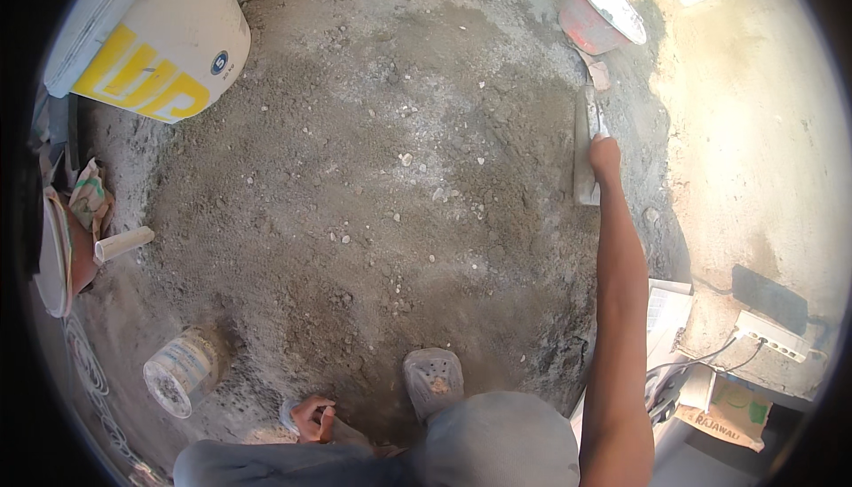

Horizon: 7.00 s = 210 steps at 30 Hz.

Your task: The person closes a red toolbox, walks to a construction area, and uses a trowel to smooth a pile of wet cement on the floor. The person sits cross-legged while working.

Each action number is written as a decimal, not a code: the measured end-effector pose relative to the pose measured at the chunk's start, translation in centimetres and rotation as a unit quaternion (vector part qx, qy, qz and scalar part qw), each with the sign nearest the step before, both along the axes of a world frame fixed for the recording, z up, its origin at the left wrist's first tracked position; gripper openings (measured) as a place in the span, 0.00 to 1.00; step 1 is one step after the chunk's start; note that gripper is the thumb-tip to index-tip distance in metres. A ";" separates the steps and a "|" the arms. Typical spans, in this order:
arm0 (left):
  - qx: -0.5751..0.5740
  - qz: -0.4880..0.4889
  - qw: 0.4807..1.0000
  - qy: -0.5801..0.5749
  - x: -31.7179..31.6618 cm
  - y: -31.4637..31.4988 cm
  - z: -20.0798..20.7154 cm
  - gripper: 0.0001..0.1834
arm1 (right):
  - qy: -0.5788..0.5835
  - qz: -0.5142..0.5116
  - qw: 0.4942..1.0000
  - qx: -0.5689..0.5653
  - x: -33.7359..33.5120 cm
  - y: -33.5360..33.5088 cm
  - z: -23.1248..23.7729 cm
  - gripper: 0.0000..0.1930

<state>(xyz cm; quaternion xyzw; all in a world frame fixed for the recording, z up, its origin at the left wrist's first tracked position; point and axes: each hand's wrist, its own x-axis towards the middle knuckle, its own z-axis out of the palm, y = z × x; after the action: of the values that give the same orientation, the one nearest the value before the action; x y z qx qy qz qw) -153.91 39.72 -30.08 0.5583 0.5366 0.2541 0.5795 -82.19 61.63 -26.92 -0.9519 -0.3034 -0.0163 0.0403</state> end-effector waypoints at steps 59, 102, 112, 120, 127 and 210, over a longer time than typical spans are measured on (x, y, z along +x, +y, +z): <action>-0.003 -0.022 1.000 -0.009 -0.3 1.2 0.8 0.04 | 0.018 0.253 0.967 0.004 -16.3 12.2 -2.1 0.23; 0.087 -0.012 0.996 -0.032 -0.4 -0.1 -1.4 0.25 | 0.170 -0.050 0.974 0.138 -26.1 -17.1 0.9 0.25; 0.070 0.001 0.998 0.006 -0.2 -0.3 -1.5 0.25 | 0.379 -0.269 0.824 0.325 -25.4 -15.2 -4.3 0.16; 0.076 -0.001 0.997 0.024 -0.5 -0.3 -1.8 0.24 | 0.321 -0.326 0.679 0.574 -33.0 -16.5 -2.8 0.04; 0.076 0.010 0.997 0.003 -0.3 -0.1 -1.2 0.24 | 0.390 -0.402 0.588 0.584 -23.1 -13.6 -2.9 0.08; 0.055 0.145 0.988 -0.027 -4.1 -2.7 -1.4 0.15 | 0.399 0.439 0.799 -0.093 -45.8 4.3 3.3 0.21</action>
<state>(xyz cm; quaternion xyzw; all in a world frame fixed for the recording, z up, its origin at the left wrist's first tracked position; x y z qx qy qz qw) -158.05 37.06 -31.50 0.4987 0.5810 0.3796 0.5193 -127.98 65.96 -23.60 -0.6379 -0.6463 0.4126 0.0714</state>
